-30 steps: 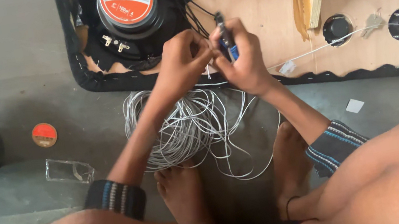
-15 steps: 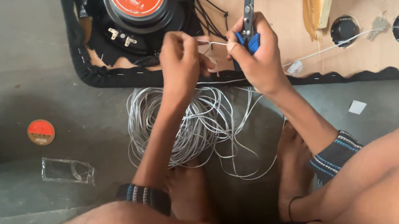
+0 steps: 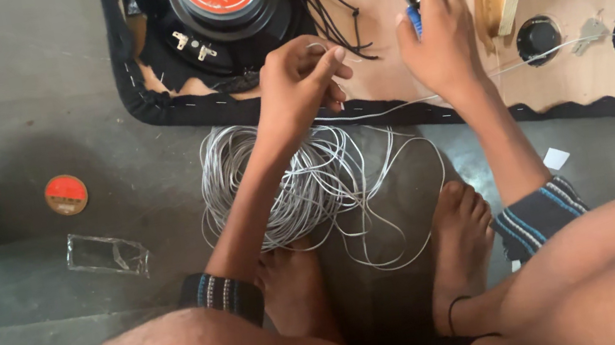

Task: The person sits on the floor and uses wire cutters to strip the insulation from white electrical wires. They repeatedly cut the wire ends, peel off the insulation, and twist the exposed strands together.

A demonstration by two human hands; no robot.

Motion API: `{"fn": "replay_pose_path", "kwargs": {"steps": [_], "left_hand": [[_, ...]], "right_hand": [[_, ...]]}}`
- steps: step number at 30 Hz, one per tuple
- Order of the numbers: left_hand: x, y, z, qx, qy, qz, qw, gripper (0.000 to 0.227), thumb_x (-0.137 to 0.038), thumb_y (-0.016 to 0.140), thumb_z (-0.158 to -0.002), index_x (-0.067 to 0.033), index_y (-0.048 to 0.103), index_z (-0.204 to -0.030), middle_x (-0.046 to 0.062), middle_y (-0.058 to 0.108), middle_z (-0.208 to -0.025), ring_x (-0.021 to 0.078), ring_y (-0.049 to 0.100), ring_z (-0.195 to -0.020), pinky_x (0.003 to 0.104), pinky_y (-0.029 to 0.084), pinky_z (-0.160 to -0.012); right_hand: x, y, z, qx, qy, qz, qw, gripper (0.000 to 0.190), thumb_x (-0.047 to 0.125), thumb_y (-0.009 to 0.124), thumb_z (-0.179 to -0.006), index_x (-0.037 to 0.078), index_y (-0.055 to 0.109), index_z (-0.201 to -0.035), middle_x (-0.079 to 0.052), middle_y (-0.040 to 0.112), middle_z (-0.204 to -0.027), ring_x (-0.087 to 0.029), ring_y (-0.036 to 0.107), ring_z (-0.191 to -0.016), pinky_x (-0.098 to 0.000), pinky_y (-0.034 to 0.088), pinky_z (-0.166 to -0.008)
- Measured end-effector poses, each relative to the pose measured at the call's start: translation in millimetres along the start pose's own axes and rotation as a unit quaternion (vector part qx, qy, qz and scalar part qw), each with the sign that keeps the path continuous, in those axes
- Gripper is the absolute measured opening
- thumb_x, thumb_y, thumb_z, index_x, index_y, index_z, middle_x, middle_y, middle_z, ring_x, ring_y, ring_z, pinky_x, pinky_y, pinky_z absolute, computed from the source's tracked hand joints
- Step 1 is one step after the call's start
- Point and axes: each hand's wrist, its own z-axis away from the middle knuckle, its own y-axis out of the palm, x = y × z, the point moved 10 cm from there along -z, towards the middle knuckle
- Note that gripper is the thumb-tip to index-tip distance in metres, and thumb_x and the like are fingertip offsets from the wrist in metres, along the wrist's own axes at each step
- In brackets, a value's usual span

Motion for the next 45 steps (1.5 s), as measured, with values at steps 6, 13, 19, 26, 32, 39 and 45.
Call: {"fn": "replay_pose_path", "kwargs": {"steps": [6, 13, 19, 26, 32, 39, 45], "left_hand": [[0, -3, 0, -0.043, 0.010, 0.009, 0.999, 0.019, -0.014, 0.067, -0.099, 0.0038, 0.064, -0.103, 0.011, 0.077, -0.085, 0.0079, 0.063, -0.054, 0.022, 0.051, -0.047], [-13, -1, 5, -0.069, 0.067, -0.064, 0.993, 0.014, -0.010, 0.071, -0.097, 0.0032, 0.065, -0.097, 0.007, 0.073, -0.076, 0.0066, 0.064, -0.054, 0.022, 0.050, -0.046], [-33, 2, 8, -0.079, 0.137, -0.204, 0.966, 0.014, -0.008, 0.072, -0.094, 0.0026, 0.064, -0.090, 0.007, 0.069, -0.068, 0.0088, 0.066, -0.055, 0.025, 0.049, -0.049], [-24, -3, 1, -0.091, 0.171, -0.272, 0.942, 0.024, -0.014, 0.072, -0.094, 0.0026, 0.061, -0.082, 0.009, 0.058, -0.062, 0.0118, 0.054, -0.055, 0.029, 0.043, -0.051], [13, -24, -28, -0.176, 0.102, -0.128, 0.971, 0.033, -0.020, 0.060, -0.095, 0.0031, 0.053, -0.073, 0.011, 0.049, -0.064, 0.0057, 0.044, -0.062, 0.033, 0.039, -0.053], [20, -30, -15, -0.359, 0.171, -0.176, 0.900, 0.033, -0.022, 0.056, -0.096, 0.0042, 0.054, -0.076, 0.021, 0.052, -0.064, 0.0211, 0.049, -0.054, 0.040, 0.045, -0.057], [10, -26, -14, -0.362, 0.183, -0.195, 0.893, 0.032, -0.022, 0.059, -0.097, 0.0038, 0.056, -0.078, 0.022, 0.054, -0.066, 0.0249, 0.050, -0.055, 0.041, 0.045, -0.057]], "right_hand": [[50, -17, 14, -0.024, -0.097, -0.028, 0.995, 0.031, 0.000, 0.068, -0.091, 0.000, 0.062, -0.122, -0.023, 0.064, -0.117, -0.040, 0.064, -0.110, -0.0484, 0.050, -0.096], [67, 11, 19, 0.069, -0.028, -0.219, 0.973, 0.009, -0.004, 0.061, -0.099, -0.004, 0.062, -0.108, -0.020, 0.068, -0.093, -0.036, 0.070, -0.084, -0.0408, 0.054, -0.071], [66, 18, 16, 0.096, -0.040, -0.193, 0.976, 0.006, -0.004, 0.062, -0.098, -0.005, 0.062, -0.103, -0.021, 0.064, -0.087, -0.039, 0.065, -0.077, -0.0446, 0.050, -0.066], [72, 11, 11, 0.053, -0.107, -0.138, 0.983, 0.007, -0.005, 0.062, -0.096, -0.002, 0.060, -0.101, -0.019, 0.064, -0.092, -0.038, 0.065, -0.086, -0.0452, 0.051, -0.073], [87, 31, -9, 0.018, -0.221, -0.033, 0.975, 0.014, 0.005, 0.068, -0.092, 0.001, 0.056, -0.098, -0.016, 0.061, -0.087, -0.036, 0.066, -0.081, -0.0431, 0.052, -0.067], [86, 54, -14, 0.005, -0.221, 0.039, 0.974, 0.015, 0.012, 0.068, -0.090, 0.004, 0.057, -0.095, -0.013, 0.063, -0.084, -0.031, 0.068, -0.075, -0.0397, 0.053, -0.059], [68, 70, -8, 0.020, -0.157, 0.126, 0.979, 0.013, 0.014, 0.068, -0.092, 0.006, 0.059, -0.095, -0.014, 0.065, -0.084, -0.032, 0.070, -0.076, -0.0397, 0.055, -0.062]]}}
